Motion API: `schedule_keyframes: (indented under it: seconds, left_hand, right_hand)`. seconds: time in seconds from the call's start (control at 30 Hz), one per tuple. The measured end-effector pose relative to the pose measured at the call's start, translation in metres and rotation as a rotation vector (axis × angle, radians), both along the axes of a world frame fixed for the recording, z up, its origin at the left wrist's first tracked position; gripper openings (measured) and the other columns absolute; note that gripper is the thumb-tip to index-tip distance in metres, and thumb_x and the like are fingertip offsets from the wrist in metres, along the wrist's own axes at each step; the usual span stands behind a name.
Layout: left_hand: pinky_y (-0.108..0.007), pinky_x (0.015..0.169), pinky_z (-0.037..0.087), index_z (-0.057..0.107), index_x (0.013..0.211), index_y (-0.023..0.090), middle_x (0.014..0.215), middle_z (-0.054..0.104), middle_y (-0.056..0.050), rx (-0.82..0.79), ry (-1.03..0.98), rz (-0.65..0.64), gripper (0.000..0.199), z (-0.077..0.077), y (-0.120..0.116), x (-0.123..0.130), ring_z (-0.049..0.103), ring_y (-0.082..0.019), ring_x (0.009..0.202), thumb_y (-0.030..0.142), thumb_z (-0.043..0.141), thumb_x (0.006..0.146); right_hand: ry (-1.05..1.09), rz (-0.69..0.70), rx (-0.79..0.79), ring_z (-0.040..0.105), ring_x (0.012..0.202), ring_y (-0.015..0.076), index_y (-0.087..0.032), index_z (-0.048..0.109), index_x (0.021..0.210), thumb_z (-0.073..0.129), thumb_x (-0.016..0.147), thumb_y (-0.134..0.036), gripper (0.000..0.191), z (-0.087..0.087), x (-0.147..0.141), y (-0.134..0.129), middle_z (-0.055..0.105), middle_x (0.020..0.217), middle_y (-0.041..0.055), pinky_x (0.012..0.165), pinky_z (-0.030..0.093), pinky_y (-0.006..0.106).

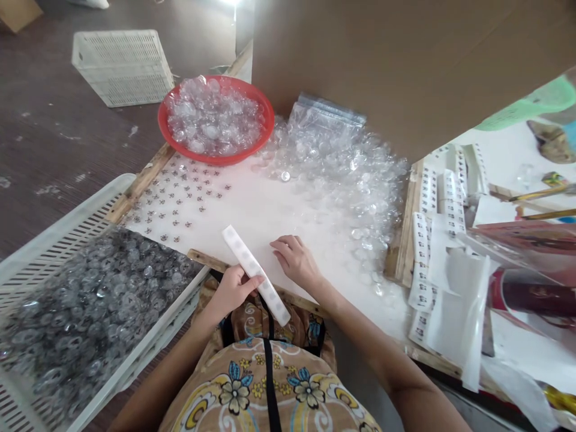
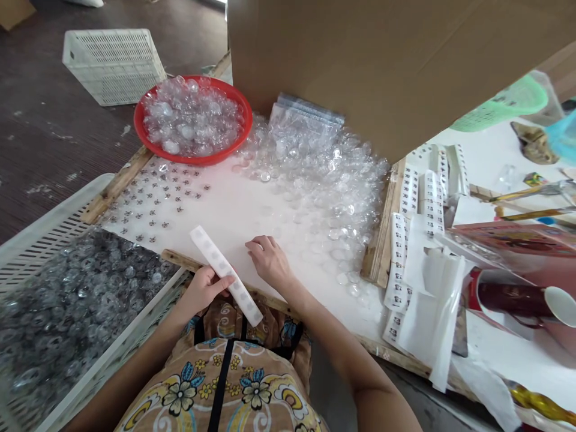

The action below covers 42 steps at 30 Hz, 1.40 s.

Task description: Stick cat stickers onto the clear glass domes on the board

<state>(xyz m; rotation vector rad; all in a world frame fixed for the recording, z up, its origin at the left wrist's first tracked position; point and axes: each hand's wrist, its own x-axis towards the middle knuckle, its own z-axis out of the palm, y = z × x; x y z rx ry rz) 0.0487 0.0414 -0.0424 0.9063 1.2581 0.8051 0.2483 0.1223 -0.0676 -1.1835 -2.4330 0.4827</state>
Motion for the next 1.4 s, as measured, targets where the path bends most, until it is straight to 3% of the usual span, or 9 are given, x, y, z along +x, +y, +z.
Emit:
schedule_keyframes:
  seconds: [0.23,0.47,0.57,0.7,0.8,1.03,1.17,1.27,1.4]
  left_hand:
    - [-0.033,0.058,0.058,0.069,0.094,0.011,0.08,0.071,-0.008,0.016,0.014,-0.014,0.04,-0.002,-0.001,-0.001,0.068,-0.024,0.069,0.048,0.071,0.079]
    - [-0.033,0.056,0.057,0.069,0.097,0.011,0.079,0.071,-0.008,0.042,0.036,-0.027,0.041,-0.01,-0.001,-0.002,0.068,-0.024,0.069,0.048,0.069,0.08]
    - [-0.033,0.057,0.057,0.069,0.095,0.011,0.077,0.071,-0.008,0.056,0.055,-0.038,0.04,-0.015,-0.002,-0.003,0.068,-0.023,0.066,0.049,0.068,0.082]
    - [-0.033,0.057,0.056,0.069,0.094,0.011,0.078,0.071,-0.008,0.064,0.047,-0.049,0.04,-0.017,-0.002,-0.002,0.068,-0.024,0.066,0.05,0.068,0.082]
    - [-0.032,0.056,0.056,0.069,0.092,0.012,0.079,0.072,-0.008,0.054,0.025,-0.041,0.04,-0.014,-0.001,-0.002,0.068,-0.024,0.067,0.05,0.068,0.081]
    - [-0.032,0.055,0.056,0.069,0.092,0.012,0.078,0.072,-0.008,0.052,0.027,-0.031,0.039,-0.012,-0.001,-0.001,0.068,-0.023,0.066,0.05,0.069,0.08]
    - [-0.033,0.056,0.057,0.069,0.09,0.013,0.078,0.071,-0.008,0.04,0.02,-0.029,0.039,-0.011,0.0,-0.001,0.068,-0.024,0.068,0.05,0.07,0.079]
    - [-0.033,0.057,0.058,0.07,0.092,0.013,0.079,0.072,-0.008,0.046,0.014,-0.043,0.039,-0.006,0.001,-0.002,0.069,-0.024,0.069,0.05,0.069,0.079]
    - [-0.034,0.057,0.058,0.071,0.095,0.013,0.081,0.073,-0.008,0.039,0.015,-0.033,0.041,0.0,0.002,-0.002,0.068,-0.024,0.069,0.05,0.07,0.078]
  right_hand:
    - [0.002,0.018,-0.039,0.058,0.098,0.026,-0.02,0.07,0.11,0.046,0.096,-0.013,0.028,-0.003,-0.005,0.009,0.064,0.105,0.0136,0.082,0.054,0.039]
    - [0.283,-0.045,-0.248,0.066,0.092,0.02,-0.022,0.07,0.102,0.054,0.094,-0.017,0.018,0.008,-0.003,0.021,0.072,0.1,0.0066,0.082,0.055,0.034]
    - [0.254,-0.085,-0.188,0.063,0.098,0.0227,-0.023,0.072,0.098,0.058,0.092,-0.018,0.016,0.011,0.005,0.025,0.071,0.102,0.0078,0.083,0.055,0.037]
    - [0.11,-0.261,-0.055,0.059,0.099,0.0274,-0.021,0.072,0.106,0.059,0.09,-0.02,0.02,0.009,0.026,0.033,0.067,0.107,0.0123,0.086,0.053,0.043]
    - [0.016,-0.284,-0.042,0.058,0.097,0.0288,-0.019,0.073,0.104,0.057,0.088,-0.016,0.022,0.004,0.035,0.038,0.066,0.109,0.0144,0.088,0.052,0.046]
    - [0.212,-0.282,-0.215,0.066,0.088,0.0211,-0.02,0.07,0.106,0.047,0.094,-0.024,0.026,0.002,0.028,0.039,0.071,0.1,0.0092,0.077,0.055,0.035]
    - [0.244,-0.321,-0.18,0.064,0.101,0.0231,-0.021,0.072,0.101,0.052,0.091,-0.024,0.022,0.004,0.033,0.049,0.069,0.113,0.0105,0.071,0.056,0.033]
    - [0.136,-0.399,-0.07,0.061,0.109,0.0271,-0.02,0.07,0.11,0.05,0.091,-0.018,0.028,0.004,0.037,0.061,0.066,0.119,0.0131,0.082,0.055,0.04]
    - [-0.067,-0.387,-0.073,0.06,0.102,0.0292,-0.018,0.071,0.11,0.047,0.09,-0.011,0.032,0.002,0.031,0.07,0.066,0.113,0.0153,0.084,0.052,0.043]
